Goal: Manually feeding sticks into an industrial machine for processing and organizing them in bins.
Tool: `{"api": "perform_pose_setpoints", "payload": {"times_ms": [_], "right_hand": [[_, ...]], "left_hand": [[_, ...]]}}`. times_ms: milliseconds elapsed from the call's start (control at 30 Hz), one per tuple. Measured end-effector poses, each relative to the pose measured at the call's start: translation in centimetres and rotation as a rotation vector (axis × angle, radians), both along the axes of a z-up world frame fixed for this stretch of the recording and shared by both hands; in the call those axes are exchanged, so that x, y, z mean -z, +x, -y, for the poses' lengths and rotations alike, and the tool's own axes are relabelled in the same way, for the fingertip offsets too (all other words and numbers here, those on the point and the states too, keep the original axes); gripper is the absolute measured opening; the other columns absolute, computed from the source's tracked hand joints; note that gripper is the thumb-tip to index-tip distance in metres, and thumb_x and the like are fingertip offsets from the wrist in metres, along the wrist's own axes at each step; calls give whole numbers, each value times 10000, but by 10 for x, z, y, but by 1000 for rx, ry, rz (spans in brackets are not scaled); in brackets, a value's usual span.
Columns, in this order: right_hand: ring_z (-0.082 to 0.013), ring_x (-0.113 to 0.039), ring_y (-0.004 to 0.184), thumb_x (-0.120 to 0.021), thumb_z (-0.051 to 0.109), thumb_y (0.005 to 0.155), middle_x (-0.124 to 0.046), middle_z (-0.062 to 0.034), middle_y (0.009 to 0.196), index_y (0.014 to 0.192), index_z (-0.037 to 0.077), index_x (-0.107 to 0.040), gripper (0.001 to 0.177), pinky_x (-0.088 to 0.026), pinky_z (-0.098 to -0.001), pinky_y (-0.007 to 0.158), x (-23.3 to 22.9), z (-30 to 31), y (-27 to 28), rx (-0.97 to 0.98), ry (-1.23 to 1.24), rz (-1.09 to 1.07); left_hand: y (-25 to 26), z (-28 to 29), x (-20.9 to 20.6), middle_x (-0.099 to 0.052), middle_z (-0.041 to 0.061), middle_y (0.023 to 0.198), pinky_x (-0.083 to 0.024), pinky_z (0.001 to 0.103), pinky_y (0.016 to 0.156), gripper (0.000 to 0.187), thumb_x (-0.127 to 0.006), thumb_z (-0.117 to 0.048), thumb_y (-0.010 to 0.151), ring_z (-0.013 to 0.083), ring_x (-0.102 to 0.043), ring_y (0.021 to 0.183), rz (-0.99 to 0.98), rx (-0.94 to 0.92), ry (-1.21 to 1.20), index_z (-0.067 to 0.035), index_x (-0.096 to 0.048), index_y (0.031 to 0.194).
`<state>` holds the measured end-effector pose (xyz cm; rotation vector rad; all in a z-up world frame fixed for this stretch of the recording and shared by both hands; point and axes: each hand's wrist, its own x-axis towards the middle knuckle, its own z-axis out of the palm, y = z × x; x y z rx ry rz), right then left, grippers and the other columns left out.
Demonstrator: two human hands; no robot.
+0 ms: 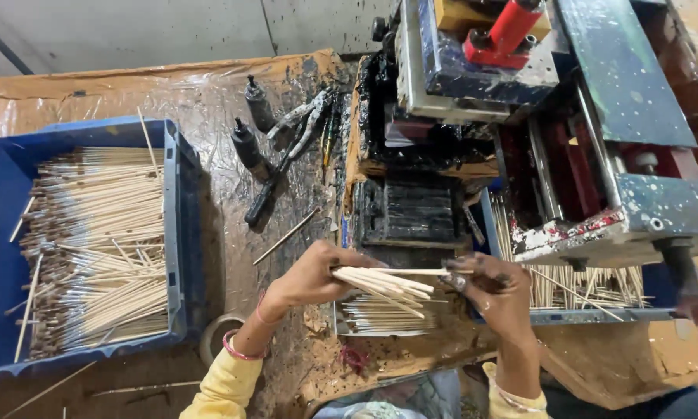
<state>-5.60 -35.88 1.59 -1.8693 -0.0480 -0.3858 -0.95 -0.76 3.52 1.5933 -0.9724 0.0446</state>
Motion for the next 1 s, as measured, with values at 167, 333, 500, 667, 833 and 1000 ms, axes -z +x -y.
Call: {"api": "perform_pose_setpoints", "payload": {"times_ms": [167, 333, 500, 667, 833, 1000], "right_hand": [[-250, -718, 1026, -774, 44, 840, -769, -99, 1007, 1028, 47, -761, 188, -603, -368, 881, -27, -20, 29, -163, -389, 316], [-402, -641, 1124, -641, 75, 941, -675, -243, 1264, 1206, -12, -694, 285, -546, -457, 974, 41, 16, 85, 0, -1141, 224], [-451, -601, 1163, -622, 145, 890, -642, -263, 1272, 1269, -2, -631, 406, -479, -503, 1030, 41, 24, 71, -55, -1216, 119], [-434, -586, 1135, -692, 216, 896, -630, -232, 1179, 1216, 35, -609, 377, -441, -545, 1042, 35, 25, 57, 47, -1224, 120], [-204, -670, 888, -699, 130, 1058, -727, -57, 995, 945, 78, -693, 124, -463, -383, 972, 113, 111, -3, 605, -1079, 238], [-226, -676, 800, -736, 117, 1026, -736, -151, 959, 984, 10, -766, 119, -492, -369, 803, 65, 64, -7, 532, -727, 19]], "left_hand": [[13, -2, 41, -647, 5, 645, -432, 257, 441, 179, -668, -160, 926, 86, -507, 480, -780, -268, 62, -42, -737, 1040], [72, 9, 59, -561, -38, 711, -340, 215, 475, 185, -613, -107, 916, 41, -450, 551, -757, -251, -380, 29, -693, 1013], [70, 4, 75, -520, -46, 695, -298, 205, 436, 240, -582, -122, 920, 38, -432, 523, -753, -105, -508, 34, -690, 1066], [51, 13, 162, -603, 3, 788, -402, 238, 484, 245, -598, -195, 1083, 61, -490, 607, -404, -591, -323, 22, -711, 1071], [-19, -13, 222, -701, 60, 895, -507, 282, 560, 262, -543, -175, 1082, 130, -625, 748, -131, -843, -13, -6, -705, 1200], [2, -15, 157, -735, 54, 883, -539, 242, 579, 194, -622, -137, 1041, 96, -664, 723, -200, -634, -66, -41, -746, 1155]]}}
